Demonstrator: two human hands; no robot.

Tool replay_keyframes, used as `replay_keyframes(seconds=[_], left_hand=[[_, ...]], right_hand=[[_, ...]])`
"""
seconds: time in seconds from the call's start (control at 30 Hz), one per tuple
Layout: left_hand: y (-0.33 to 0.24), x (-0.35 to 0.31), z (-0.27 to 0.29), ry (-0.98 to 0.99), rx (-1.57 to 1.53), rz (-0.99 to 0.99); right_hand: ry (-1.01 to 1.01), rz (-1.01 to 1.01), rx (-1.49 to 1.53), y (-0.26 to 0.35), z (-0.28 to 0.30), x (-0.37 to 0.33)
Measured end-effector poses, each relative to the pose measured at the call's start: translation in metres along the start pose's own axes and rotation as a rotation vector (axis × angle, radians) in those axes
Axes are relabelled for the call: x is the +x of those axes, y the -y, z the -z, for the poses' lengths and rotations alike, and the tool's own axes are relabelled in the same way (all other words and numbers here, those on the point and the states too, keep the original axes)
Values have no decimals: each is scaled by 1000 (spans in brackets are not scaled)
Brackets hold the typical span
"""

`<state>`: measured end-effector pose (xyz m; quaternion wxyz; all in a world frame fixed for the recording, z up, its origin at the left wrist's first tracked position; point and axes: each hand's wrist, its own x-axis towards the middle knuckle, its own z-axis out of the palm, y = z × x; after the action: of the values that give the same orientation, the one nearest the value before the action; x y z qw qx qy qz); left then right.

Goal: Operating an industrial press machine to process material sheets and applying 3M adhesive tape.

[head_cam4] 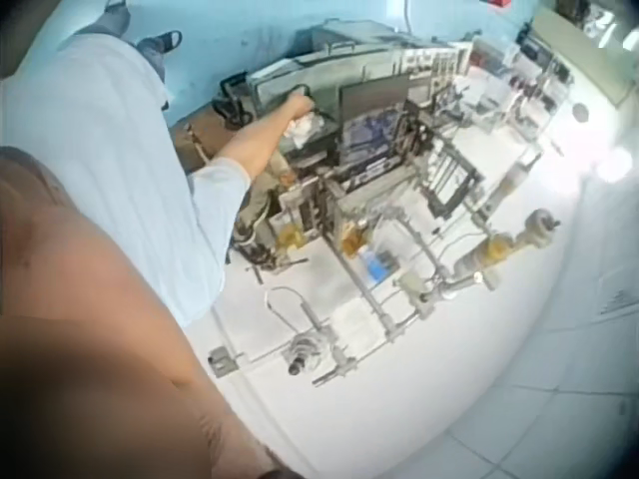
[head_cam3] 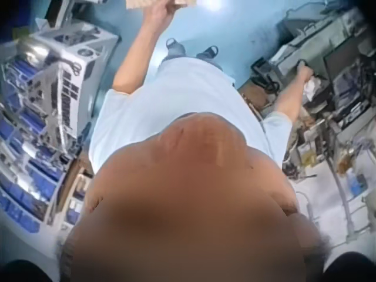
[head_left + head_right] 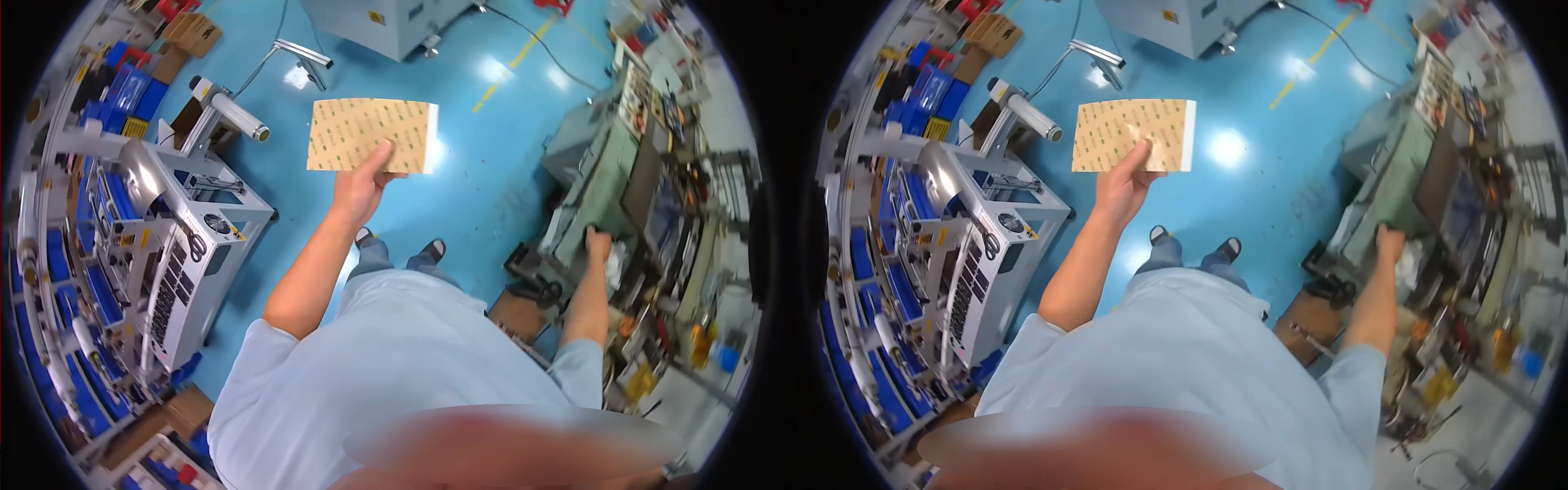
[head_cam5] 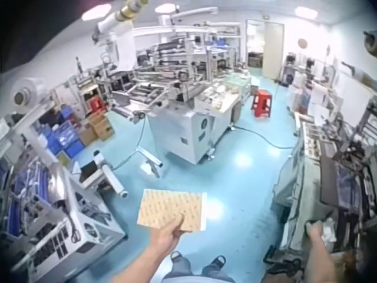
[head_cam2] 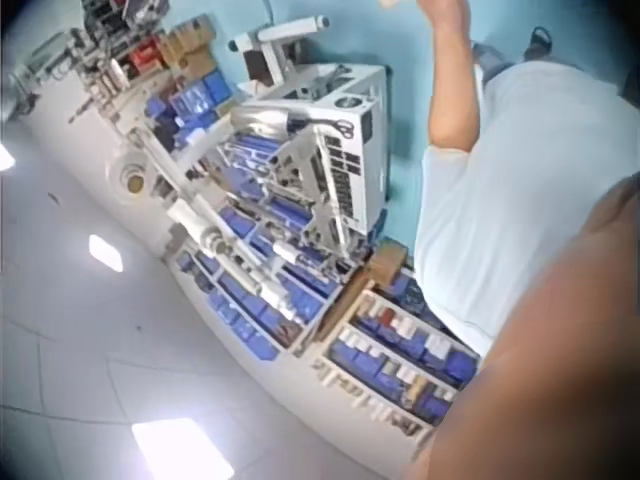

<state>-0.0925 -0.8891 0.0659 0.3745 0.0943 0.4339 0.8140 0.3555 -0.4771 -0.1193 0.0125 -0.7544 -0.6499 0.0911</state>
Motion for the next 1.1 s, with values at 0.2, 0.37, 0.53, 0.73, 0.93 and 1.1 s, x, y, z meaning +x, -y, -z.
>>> replay_keyframes(seconds=[0.2, 0.37, 0.53, 0.73, 0.93, 1.1], left_hand=[[-30, 17, -9, 119, -56, -109], [-39, 35, -11, 84, -51, -129], [-46, 55, -19, 112, -50, -126], [-48, 67, -42, 180, -9, -98], [-58, 70, -43, 112, 5, -161], [-76, 62, -44, 91, -9, -228]], right_hand=[[-8, -214, 951, -37, -6, -2], [235, -14, 1627, -62, -10, -106], [684, -63, 1995, 27, 44, -267], [843, 316, 1607, 124, 82, -349], [1242, 426, 1450, 185, 119, -380], [1292, 556, 1447, 213, 122, -384]])
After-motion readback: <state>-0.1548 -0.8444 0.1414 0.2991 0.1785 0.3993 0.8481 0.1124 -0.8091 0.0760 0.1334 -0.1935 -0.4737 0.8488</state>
